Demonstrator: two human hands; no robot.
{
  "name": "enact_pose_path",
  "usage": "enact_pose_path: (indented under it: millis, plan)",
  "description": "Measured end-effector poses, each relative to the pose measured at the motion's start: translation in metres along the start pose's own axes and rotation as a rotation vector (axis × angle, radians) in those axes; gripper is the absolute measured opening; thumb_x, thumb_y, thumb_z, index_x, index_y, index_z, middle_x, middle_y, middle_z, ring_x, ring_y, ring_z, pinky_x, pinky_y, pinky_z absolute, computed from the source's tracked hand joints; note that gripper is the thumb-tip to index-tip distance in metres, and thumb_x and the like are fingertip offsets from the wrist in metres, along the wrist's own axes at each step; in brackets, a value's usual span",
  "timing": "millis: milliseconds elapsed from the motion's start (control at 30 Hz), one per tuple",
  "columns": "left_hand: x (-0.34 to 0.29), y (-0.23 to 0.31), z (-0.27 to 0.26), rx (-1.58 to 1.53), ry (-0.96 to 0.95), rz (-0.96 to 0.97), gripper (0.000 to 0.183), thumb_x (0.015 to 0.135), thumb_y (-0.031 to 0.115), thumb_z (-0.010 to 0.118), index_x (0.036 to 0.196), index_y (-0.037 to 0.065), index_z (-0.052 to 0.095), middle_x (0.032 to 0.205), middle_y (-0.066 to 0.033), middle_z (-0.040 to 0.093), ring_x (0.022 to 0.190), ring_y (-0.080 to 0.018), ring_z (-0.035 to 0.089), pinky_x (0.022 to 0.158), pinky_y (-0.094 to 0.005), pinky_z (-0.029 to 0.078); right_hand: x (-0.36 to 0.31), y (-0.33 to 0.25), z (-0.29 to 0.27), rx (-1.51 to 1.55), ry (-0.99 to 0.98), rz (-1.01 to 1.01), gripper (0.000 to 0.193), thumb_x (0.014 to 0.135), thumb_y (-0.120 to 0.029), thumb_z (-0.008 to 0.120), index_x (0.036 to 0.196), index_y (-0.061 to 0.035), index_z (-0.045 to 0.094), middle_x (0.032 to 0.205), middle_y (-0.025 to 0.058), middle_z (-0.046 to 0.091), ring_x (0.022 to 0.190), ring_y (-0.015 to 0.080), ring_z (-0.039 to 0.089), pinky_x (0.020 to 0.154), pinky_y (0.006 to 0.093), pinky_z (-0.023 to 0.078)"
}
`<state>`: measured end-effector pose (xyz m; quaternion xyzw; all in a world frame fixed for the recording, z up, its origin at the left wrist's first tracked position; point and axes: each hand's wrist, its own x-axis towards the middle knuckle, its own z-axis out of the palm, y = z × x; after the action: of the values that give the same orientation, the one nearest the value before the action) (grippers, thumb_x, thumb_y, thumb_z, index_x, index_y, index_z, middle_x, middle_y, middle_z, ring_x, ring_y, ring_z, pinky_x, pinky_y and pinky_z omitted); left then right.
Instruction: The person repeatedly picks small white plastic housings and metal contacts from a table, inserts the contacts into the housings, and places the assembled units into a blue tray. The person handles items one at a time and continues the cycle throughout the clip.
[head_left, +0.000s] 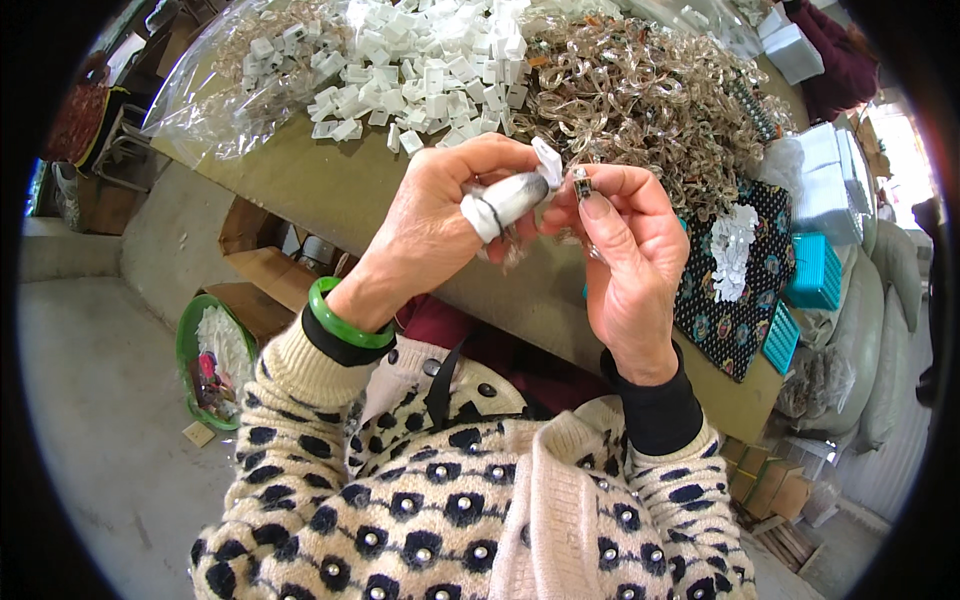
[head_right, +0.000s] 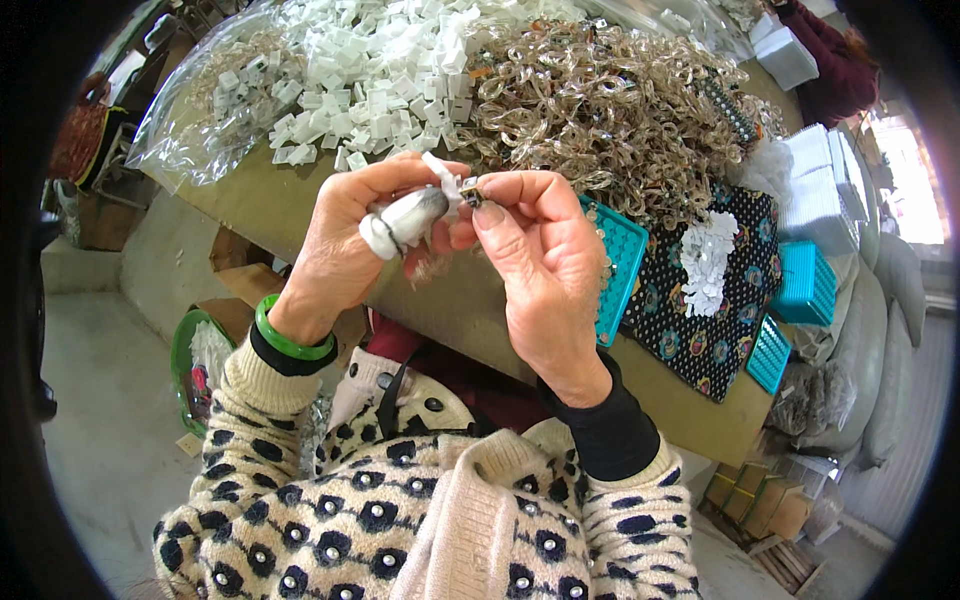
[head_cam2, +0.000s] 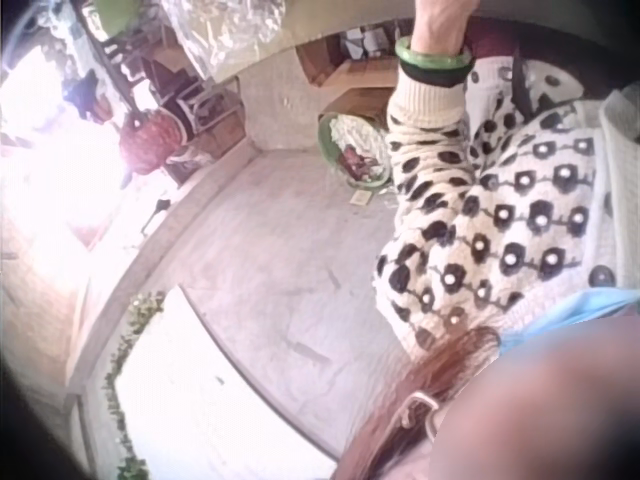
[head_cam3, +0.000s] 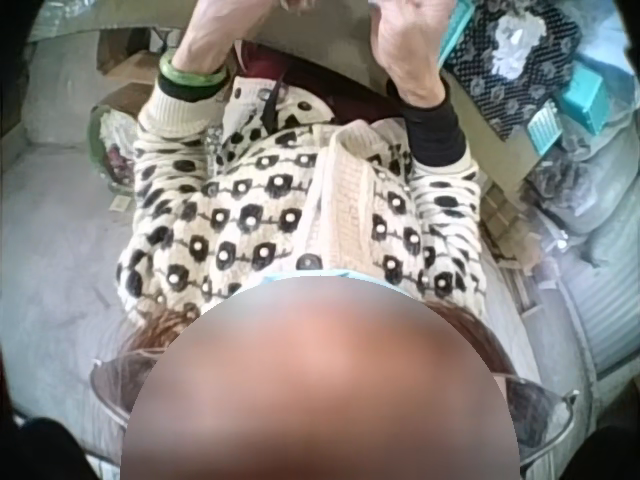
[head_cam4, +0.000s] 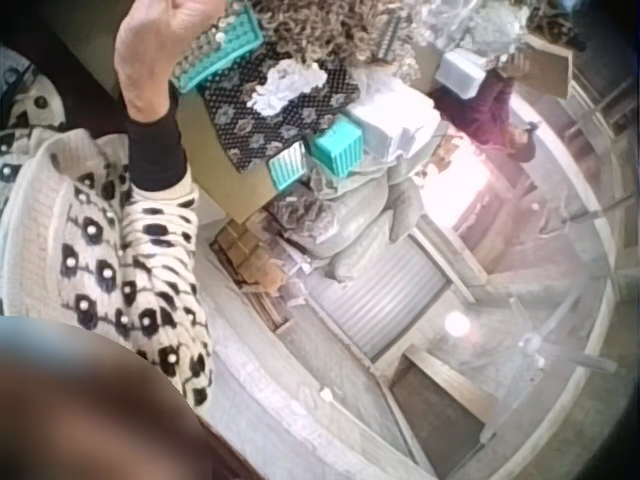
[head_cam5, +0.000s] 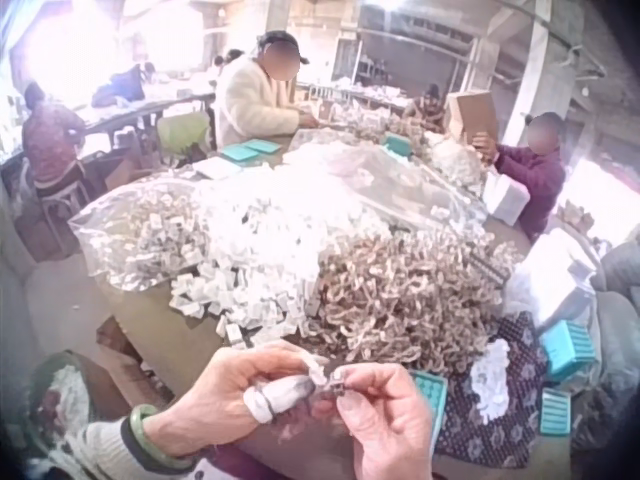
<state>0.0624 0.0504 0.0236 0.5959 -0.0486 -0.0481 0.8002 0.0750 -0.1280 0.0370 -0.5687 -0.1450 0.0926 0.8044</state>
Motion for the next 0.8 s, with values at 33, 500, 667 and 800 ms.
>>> enact_pose_path:
  millis: [33,500,667,800]
  plan:
    - [-0.004,0.000,0.004,-0.057,-0.019,0.011,0.026,0.093,0.007,0.064,0.116,-0.004,0.063,0.092,-0.0089,0.068,0.071,-0.0102,0.065,0.053,-0.0216,0.050,-0.003,-0.002,0.000,0.014,-0.001,-0.011,0.014,0.097,-0.003,0.059,0.110,0.0007,0.056,0.100,0.0062,0.064,0.085,0.0109,0.063,0.079,0.0265,0.053]
    - [-0.025,-0.046,0.037,-0.691,-0.006,-0.079,0.031,0.094,0.013,0.064,0.123,0.002,0.062,0.109,-0.0174,0.068,0.087,-0.0251,0.072,0.064,-0.0325,0.061,-0.039,-0.005,-0.030,-0.079,0.142,0.010,0.012,0.092,-0.001,0.067,0.102,0.0007,0.062,0.084,0.0026,0.064,0.066,0.0063,0.058,0.061,0.0189,0.048]
    - [-0.029,-0.049,0.044,-0.571,0.001,-0.103,0.038,0.092,0.018,0.066,0.125,0.000,0.059,0.104,-0.0160,0.069,0.084,-0.0221,0.071,0.062,-0.0324,0.059,-0.042,-0.004,-0.037,-0.052,0.153,0.021,0.010,0.091,0.001,0.067,0.099,0.0014,0.061,0.085,0.0042,0.065,0.065,0.0067,0.059,0.058,0.0197,0.048]
    - [-0.030,-0.048,0.051,-0.532,0.031,-0.128,0.036,0.092,0.014,0.064,0.124,0.000,0.060,0.105,-0.0146,0.069,0.084,-0.0213,0.071,0.060,-0.0293,0.058,-0.045,-0.009,-0.040,0.031,0.155,0.025,0.010,0.089,0.004,0.067,0.096,0.0027,0.060,0.086,0.0063,0.065,0.064,0.0074,0.059,0.058,0.0207,0.048]
